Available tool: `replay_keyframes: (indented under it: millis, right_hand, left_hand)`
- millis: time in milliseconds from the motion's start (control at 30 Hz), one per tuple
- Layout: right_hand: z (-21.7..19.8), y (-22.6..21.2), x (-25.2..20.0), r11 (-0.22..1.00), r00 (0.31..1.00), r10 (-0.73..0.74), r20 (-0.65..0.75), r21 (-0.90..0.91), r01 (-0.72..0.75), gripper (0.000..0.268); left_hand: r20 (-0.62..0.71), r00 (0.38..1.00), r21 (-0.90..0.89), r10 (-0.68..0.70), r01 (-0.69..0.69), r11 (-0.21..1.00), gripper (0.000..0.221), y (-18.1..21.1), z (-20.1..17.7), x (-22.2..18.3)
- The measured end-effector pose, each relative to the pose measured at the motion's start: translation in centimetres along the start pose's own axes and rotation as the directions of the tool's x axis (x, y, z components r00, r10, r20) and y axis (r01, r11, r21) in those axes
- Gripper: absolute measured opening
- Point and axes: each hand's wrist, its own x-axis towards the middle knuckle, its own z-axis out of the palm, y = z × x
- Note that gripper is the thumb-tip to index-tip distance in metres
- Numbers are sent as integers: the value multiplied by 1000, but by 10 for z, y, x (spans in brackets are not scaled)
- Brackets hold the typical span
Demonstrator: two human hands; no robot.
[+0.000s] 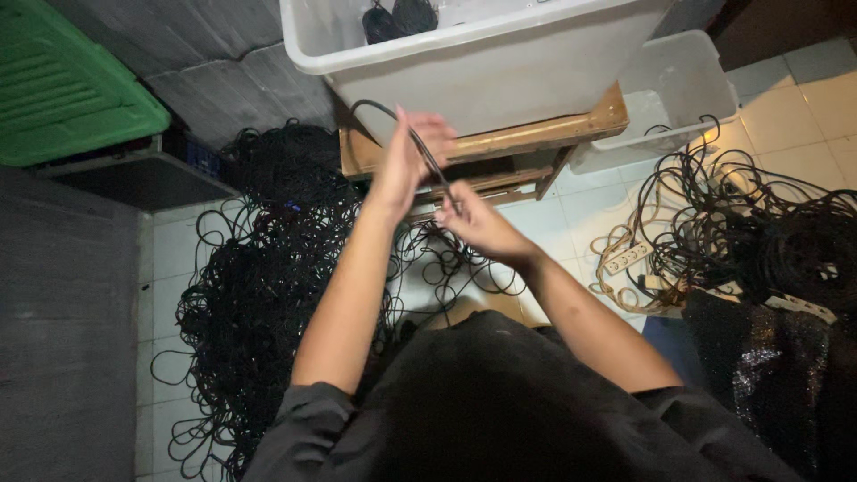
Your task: The person winds a long cable into a coil by hand and places it into a white plastic bin on a wooden stool.
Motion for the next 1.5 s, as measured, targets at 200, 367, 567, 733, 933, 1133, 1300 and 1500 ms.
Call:
replay_keyframes:
  millis: [200, 367, 567, 733, 933, 1133, 1300, 1500]
  right_hand:
    - [-31, -62, 17, 963, 986, -65, -153, 249, 102, 28]
    - [-30, -75, 27, 950, 992, 75, -103, 310, -40, 43]
    - [-10, -36, 3, 950, 954, 150, 259, 230, -212, 75]
    - [-23, -30, 5, 997, 988, -8, -157, -74, -4, 26]
    - [-52, -75, 6, 986, 949, -167, -266, -41, 163, 25]
    - [-59, -97, 18, 940, 965, -208, -157, 243, 242, 33]
    - [-56, -67, 29, 972, 968, -228, -101, 39, 233, 44]
    - [-35, -32, 18, 866, 994, -21, -103, 496, 70, 60]
  left_hand:
    - [544, 650, 399, -530, 356, 845, 28, -75, 10, -59]
    - [265, 955, 357, -130, 28, 934, 36, -53, 18, -43]
    - [108, 990, -207, 90, -66, 976, 36, 9, 13, -11]
    - [-13, 990, -170, 143, -143, 975, 37, 25, 12, -3]
    - [460, 876, 540, -144, -148, 828, 53, -22, 28, -21]
    - [459, 867, 563, -194, -115, 819, 41, -86, 31, -25]
    - [272, 956, 245, -112, 44, 969, 40, -43, 35, -15]
    - [208, 971, 410, -114, 19, 912, 51, 9, 50, -24]
